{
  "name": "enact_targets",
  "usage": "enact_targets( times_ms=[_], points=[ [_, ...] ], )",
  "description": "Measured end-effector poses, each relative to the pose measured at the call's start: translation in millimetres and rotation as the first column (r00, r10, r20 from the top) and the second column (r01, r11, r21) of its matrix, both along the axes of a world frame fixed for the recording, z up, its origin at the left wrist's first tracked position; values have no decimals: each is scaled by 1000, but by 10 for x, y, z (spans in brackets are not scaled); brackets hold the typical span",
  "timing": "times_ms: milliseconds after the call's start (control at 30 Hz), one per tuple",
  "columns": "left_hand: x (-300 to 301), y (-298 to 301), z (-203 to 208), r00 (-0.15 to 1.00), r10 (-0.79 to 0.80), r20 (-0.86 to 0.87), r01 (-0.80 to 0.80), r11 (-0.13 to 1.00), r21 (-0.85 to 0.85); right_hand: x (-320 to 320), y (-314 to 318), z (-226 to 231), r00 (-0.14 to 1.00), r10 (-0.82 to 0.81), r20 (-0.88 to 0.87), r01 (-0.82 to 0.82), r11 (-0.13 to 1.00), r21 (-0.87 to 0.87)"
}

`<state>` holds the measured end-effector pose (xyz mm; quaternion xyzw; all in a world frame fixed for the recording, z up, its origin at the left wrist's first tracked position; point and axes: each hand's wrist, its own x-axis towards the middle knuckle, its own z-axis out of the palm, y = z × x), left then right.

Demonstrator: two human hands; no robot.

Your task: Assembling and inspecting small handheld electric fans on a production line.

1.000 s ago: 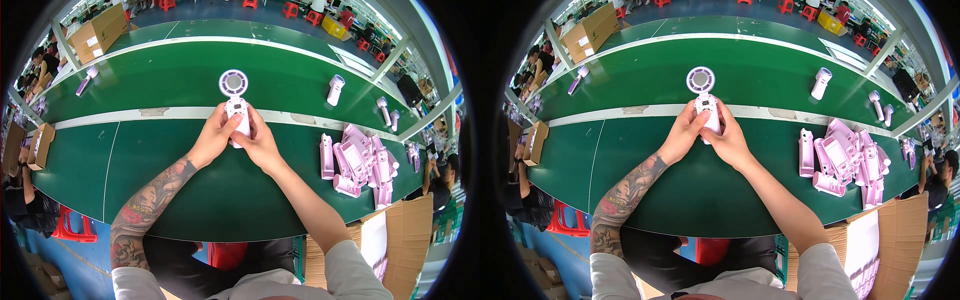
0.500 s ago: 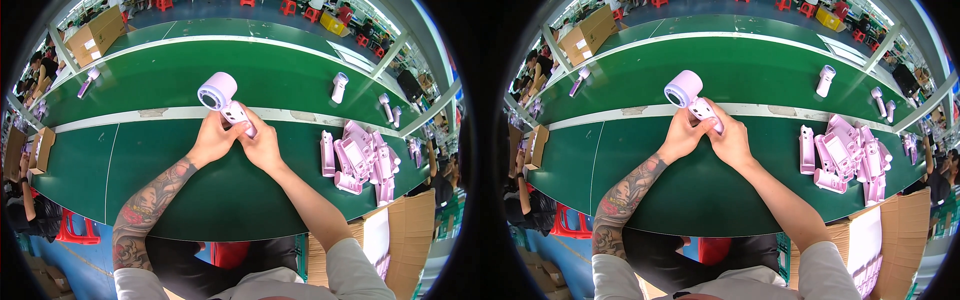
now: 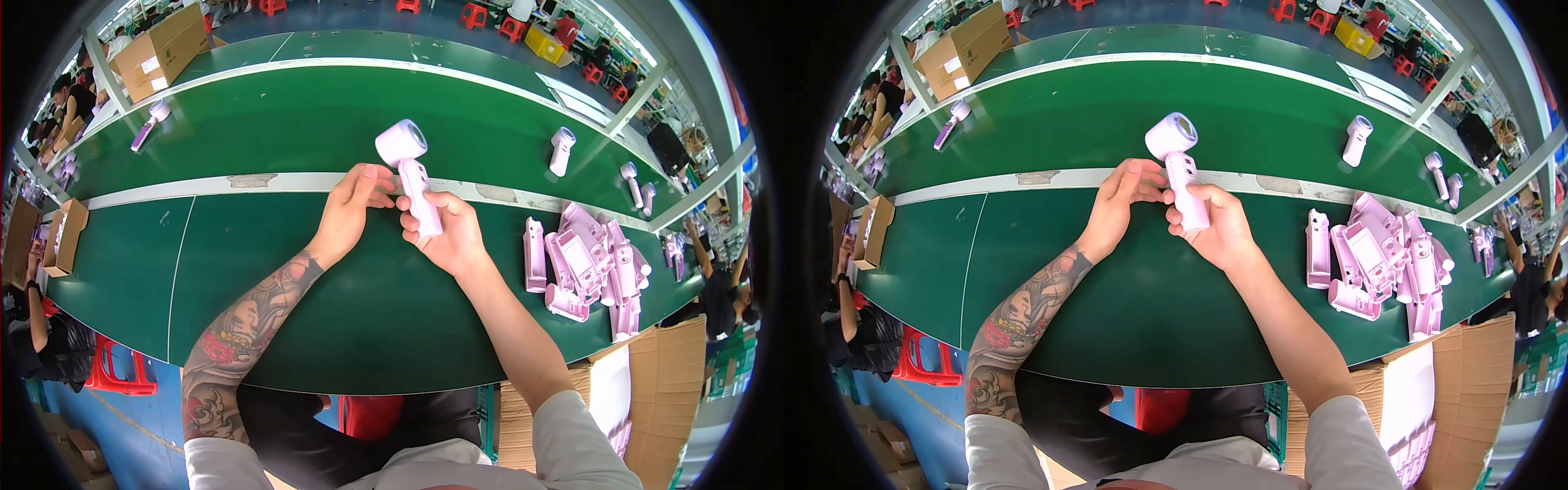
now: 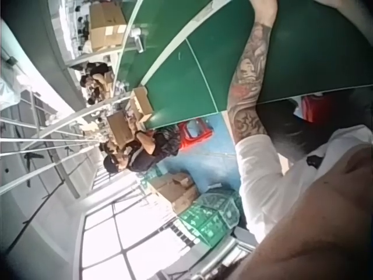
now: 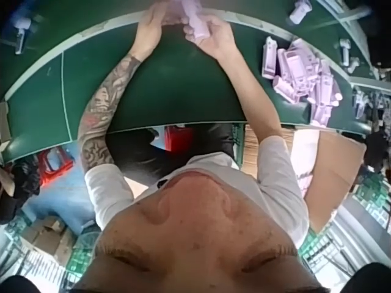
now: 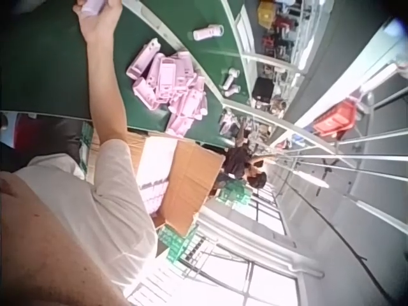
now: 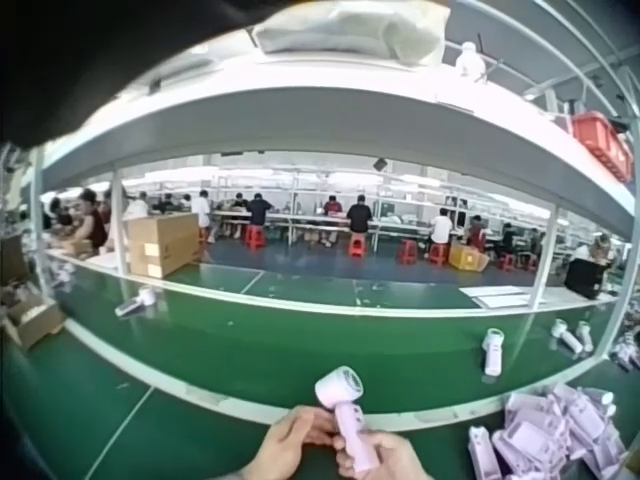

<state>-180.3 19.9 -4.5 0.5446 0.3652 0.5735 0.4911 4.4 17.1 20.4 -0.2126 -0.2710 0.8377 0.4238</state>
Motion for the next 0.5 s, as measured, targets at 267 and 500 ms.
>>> enact_targets(
  times_ms=[267, 500],
  points=[
    [5, -51, 42, 999, -30, -23, 30, 1000, -7, 110, 105, -82, 996, 21, 90, -31, 993, 111],
    [12, 15, -2, 1000, -7, -25, 8, 1000, 9, -123, -30, 102, 970, -106, 220, 83, 990, 112]
  ],
)
